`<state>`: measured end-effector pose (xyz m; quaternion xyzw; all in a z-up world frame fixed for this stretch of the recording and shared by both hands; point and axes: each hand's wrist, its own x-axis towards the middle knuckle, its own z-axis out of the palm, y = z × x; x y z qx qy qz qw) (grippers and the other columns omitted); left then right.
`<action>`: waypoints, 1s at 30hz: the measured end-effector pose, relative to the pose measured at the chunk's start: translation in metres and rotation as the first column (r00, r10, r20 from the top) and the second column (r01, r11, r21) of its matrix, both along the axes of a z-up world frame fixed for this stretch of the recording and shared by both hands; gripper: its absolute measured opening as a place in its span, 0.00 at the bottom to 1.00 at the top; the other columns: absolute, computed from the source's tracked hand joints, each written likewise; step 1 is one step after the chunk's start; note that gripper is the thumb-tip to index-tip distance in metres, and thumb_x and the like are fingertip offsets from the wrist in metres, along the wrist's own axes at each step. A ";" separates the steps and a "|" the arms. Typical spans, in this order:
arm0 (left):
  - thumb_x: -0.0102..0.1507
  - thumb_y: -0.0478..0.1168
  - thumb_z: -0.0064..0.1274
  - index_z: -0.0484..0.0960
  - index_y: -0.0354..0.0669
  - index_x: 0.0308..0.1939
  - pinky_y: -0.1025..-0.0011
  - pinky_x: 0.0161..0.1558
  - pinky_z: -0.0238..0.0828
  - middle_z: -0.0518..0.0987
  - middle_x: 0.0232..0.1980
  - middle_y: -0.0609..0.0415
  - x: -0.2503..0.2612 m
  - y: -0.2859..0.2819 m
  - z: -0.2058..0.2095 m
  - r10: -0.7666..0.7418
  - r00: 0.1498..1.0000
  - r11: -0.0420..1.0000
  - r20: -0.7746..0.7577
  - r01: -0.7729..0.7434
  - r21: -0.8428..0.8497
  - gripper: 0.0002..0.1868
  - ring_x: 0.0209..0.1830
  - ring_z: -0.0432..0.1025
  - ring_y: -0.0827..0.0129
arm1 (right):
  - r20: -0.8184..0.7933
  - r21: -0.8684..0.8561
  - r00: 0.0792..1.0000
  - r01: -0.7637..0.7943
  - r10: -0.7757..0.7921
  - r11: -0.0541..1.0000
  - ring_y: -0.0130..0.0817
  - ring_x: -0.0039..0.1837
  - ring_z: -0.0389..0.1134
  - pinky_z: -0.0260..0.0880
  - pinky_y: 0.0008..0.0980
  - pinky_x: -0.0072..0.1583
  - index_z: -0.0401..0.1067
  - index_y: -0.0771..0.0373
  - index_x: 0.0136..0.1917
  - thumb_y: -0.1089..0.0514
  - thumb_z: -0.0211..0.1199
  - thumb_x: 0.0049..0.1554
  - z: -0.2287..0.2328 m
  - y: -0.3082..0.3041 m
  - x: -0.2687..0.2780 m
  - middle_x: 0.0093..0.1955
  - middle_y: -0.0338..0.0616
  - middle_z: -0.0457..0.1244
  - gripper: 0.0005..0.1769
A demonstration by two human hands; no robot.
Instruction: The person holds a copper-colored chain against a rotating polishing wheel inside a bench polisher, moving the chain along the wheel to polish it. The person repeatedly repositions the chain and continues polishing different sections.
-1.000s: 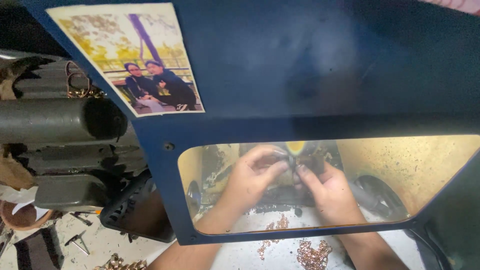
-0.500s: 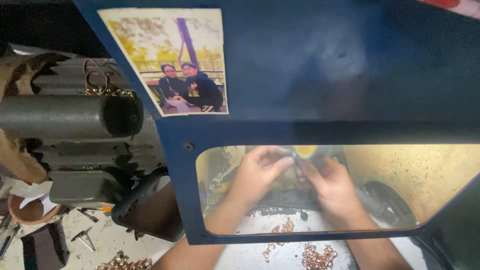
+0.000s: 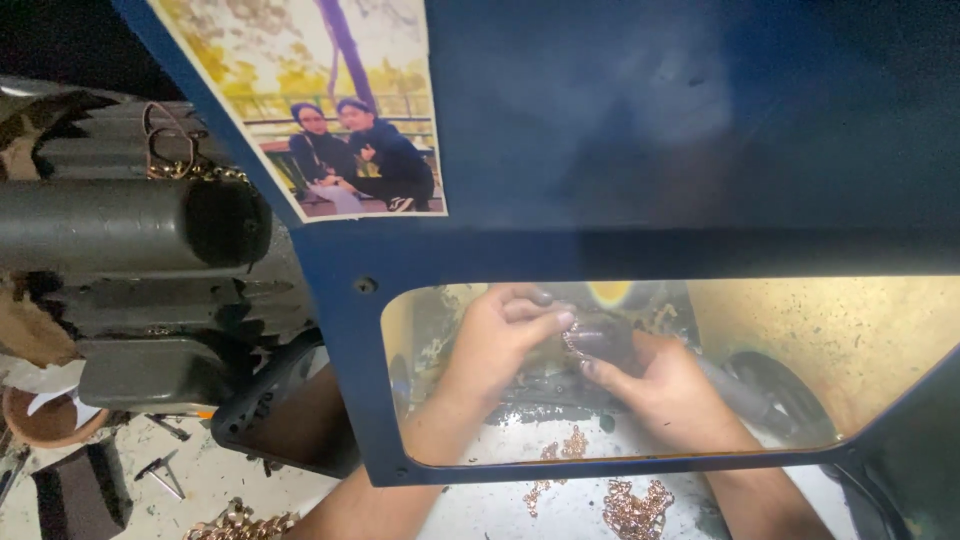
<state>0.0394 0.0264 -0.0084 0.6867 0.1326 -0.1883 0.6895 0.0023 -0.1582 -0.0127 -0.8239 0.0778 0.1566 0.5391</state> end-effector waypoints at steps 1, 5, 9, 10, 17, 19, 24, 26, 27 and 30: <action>0.53 0.44 0.67 0.81 0.47 0.42 0.74 0.46 0.78 0.90 0.45 0.53 -0.001 0.000 0.000 0.001 1.000 1.000 -0.001 -0.001 0.000 0.16 0.41 0.83 0.70 | -0.001 0.000 1.000 -0.001 0.001 1.000 0.27 0.56 0.78 0.73 0.29 0.62 0.80 0.54 0.63 0.52 0.68 0.51 -0.003 0.001 0.000 0.56 0.36 0.78 0.26; 0.54 0.41 0.68 0.81 0.48 0.39 0.70 0.52 0.78 0.90 0.43 0.53 -0.003 -0.001 -0.006 0.006 0.996 1.000 0.084 -0.005 -0.013 0.13 0.43 0.84 0.67 | 0.007 0.044 0.998 0.067 -0.067 0.997 0.31 0.53 0.80 0.77 0.30 0.60 0.82 0.59 0.60 0.57 0.67 0.53 -0.006 0.005 -0.002 0.52 0.42 0.79 0.21; 0.54 0.37 0.69 0.78 0.48 0.32 0.74 0.49 0.81 0.91 0.42 0.50 -0.003 -0.005 -0.017 0.041 0.982 0.996 0.183 -0.025 -0.086 0.12 0.43 0.85 0.70 | 0.074 0.004 0.996 0.049 -0.049 0.999 0.26 0.57 0.75 0.72 0.29 0.61 0.81 0.55 0.59 0.54 0.66 0.53 -0.011 0.003 0.000 0.57 0.35 0.77 0.20; 0.54 0.37 0.69 0.78 0.48 0.32 0.74 0.49 0.81 0.91 0.42 0.50 -0.004 -0.005 -0.014 0.042 0.982 0.996 0.183 -0.026 -0.085 0.12 0.43 0.85 0.70 | 0.074 0.005 0.996 0.048 -0.048 0.999 0.26 0.57 0.75 0.72 0.29 0.61 0.81 0.55 0.59 0.54 0.66 0.53 -0.007 0.005 0.000 0.57 0.35 0.77 0.20; 0.54 0.44 0.68 0.82 0.50 0.37 0.75 0.53 0.78 0.91 0.41 0.57 -0.003 -0.007 -0.009 -0.046 0.979 0.998 0.199 0.036 0.052 0.12 0.43 0.85 0.74 | 0.015 0.105 0.969 0.242 -0.245 0.965 0.30 0.64 0.73 0.71 0.32 0.64 0.70 0.55 0.60 0.58 0.70 0.49 -0.002 -0.007 0.005 0.61 0.41 0.74 0.25; 0.54 0.43 0.68 0.81 0.49 0.39 0.77 0.51 0.79 0.91 0.43 0.55 -0.003 -0.011 -0.009 -0.071 0.988 0.997 0.138 0.071 0.009 0.13 0.45 0.85 0.73 | -0.037 0.212 0.968 0.251 -0.249 0.944 0.32 0.67 0.72 0.72 0.35 0.65 0.67 0.56 0.62 0.62 0.69 0.48 -0.005 -0.008 0.006 0.66 0.45 0.72 0.28; 0.57 0.35 0.67 0.79 0.36 0.51 0.64 0.50 0.81 0.87 0.47 0.40 -0.005 -0.011 -0.020 -0.073 0.974 0.976 0.216 0.114 -0.183 0.20 0.47 0.83 0.60 | 0.063 0.202 0.969 0.222 -0.239 0.954 0.47 0.61 0.73 0.75 0.52 0.62 0.68 0.66 0.64 0.67 0.76 0.45 -0.016 -0.012 0.008 0.57 0.59 0.72 0.34; 0.57 0.35 0.67 0.79 0.35 0.52 0.63 0.51 0.81 0.86 0.47 0.40 -0.005 -0.008 -0.018 -0.088 0.969 0.970 0.232 0.136 -0.200 0.21 0.47 0.83 0.60 | 0.047 0.208 0.967 0.234 -0.249 0.950 0.46 0.60 0.73 0.75 0.52 0.62 0.68 0.68 0.62 0.66 0.75 0.47 -0.009 -0.016 0.007 0.57 0.60 0.72 0.30; 0.57 0.34 0.67 0.78 0.34 0.53 0.62 0.52 0.81 0.86 0.48 0.39 -0.005 -0.007 -0.017 -0.102 0.963 0.964 0.248 0.158 -0.216 0.22 0.47 0.82 0.60 | 0.031 0.214 0.965 0.247 -0.259 0.945 0.46 0.59 0.73 0.75 0.53 0.62 0.67 0.69 0.60 0.65 0.74 0.48 -0.005 -0.018 0.007 0.57 0.62 0.72 0.27; 0.56 0.33 0.65 0.80 0.43 0.47 0.72 0.48 0.84 0.87 0.48 0.51 -0.010 -0.016 -0.004 -0.111 0.962 0.970 0.249 0.159 -0.184 0.16 0.42 0.83 0.69 | -0.048 0.308 0.990 0.138 -0.130 0.941 0.40 0.64 0.75 0.73 0.39 0.67 0.66 0.60 0.65 0.65 0.69 0.49 -0.005 -0.025 0.003 0.62 0.50 0.74 0.30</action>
